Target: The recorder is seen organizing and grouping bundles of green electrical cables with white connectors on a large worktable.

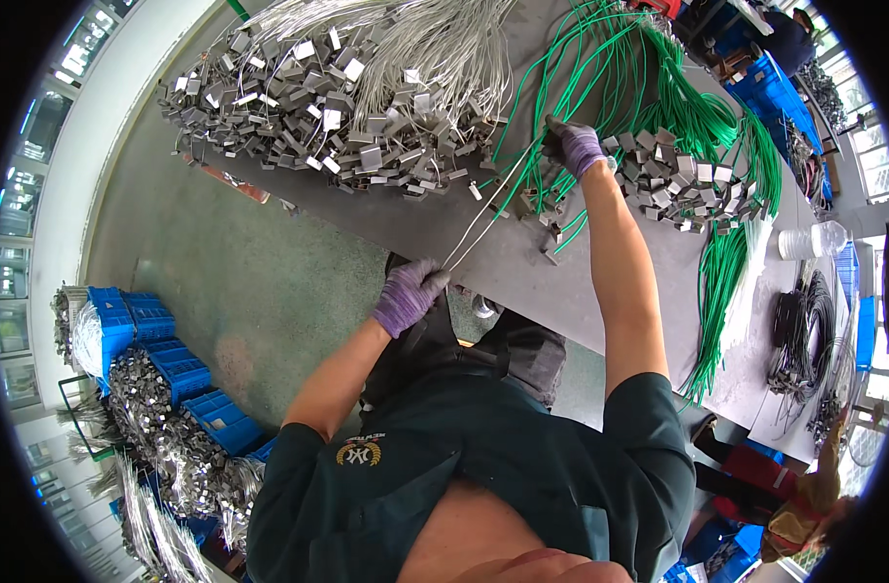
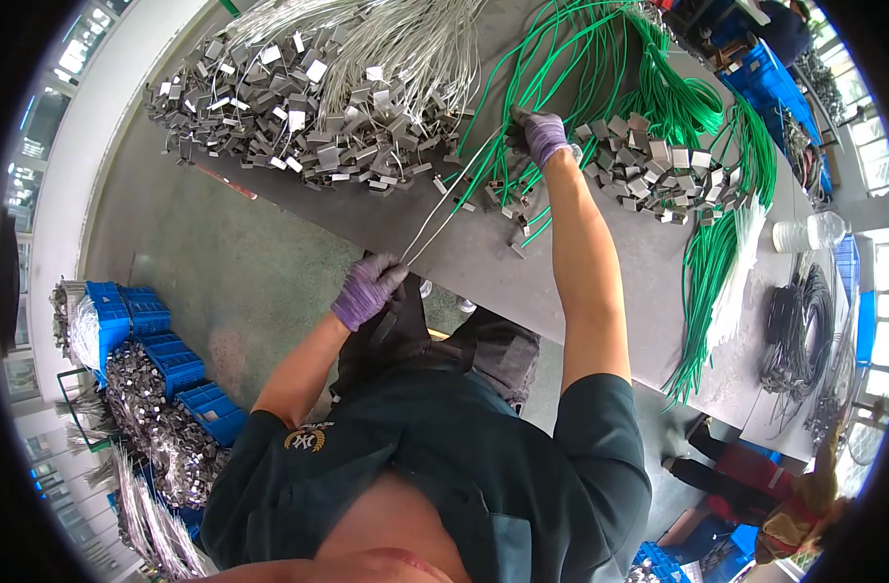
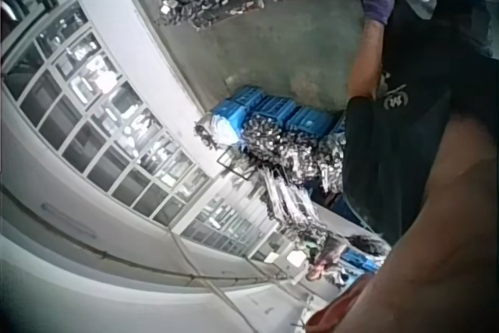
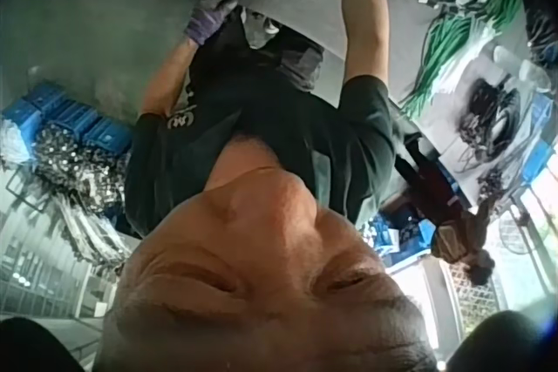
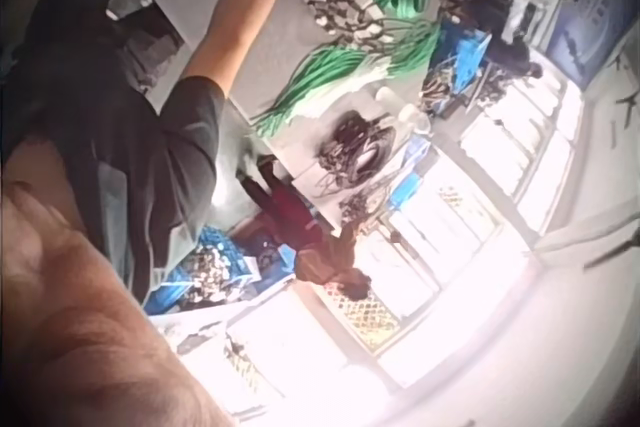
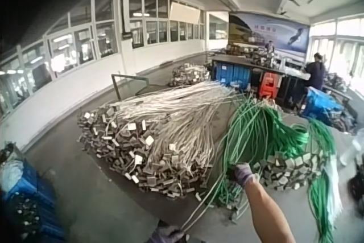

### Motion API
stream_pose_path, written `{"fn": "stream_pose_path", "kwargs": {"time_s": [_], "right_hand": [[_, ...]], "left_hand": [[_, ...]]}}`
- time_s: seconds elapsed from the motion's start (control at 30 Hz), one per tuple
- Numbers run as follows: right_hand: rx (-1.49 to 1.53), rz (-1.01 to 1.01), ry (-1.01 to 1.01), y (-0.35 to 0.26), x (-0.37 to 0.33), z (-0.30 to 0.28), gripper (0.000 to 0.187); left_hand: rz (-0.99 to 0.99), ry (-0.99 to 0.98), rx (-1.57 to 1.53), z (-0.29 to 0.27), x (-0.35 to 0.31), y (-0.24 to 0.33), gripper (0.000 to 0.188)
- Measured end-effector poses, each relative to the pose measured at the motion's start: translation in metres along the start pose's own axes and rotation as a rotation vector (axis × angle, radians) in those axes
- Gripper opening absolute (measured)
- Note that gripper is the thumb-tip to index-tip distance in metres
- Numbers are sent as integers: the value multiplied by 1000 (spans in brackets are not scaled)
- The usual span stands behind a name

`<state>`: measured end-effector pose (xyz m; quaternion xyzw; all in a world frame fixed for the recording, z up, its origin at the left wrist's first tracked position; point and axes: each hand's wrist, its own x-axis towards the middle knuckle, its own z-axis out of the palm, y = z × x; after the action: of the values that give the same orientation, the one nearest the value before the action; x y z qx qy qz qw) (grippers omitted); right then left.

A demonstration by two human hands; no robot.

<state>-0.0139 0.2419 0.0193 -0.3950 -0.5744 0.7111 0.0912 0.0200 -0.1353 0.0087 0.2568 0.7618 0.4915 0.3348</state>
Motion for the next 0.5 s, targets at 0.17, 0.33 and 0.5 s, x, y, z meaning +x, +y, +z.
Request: {"fn": "stream_pose_path", "kwargs": {"time_s": [0.17, 0.33, 0.5], "right_hand": [[-41, -33, 40, 1, 3, -5, 23], [-358, -141, 130, -1, 14, -10, 19], [-272, -187, 36, -8, 0, -14, 15]], "left_hand": [[164, 107, 155, 6, 0, -1, 22], [256, 201, 497, 12, -2, 1, 17], [172, 225, 697, 13, 0, 5, 19]]}}
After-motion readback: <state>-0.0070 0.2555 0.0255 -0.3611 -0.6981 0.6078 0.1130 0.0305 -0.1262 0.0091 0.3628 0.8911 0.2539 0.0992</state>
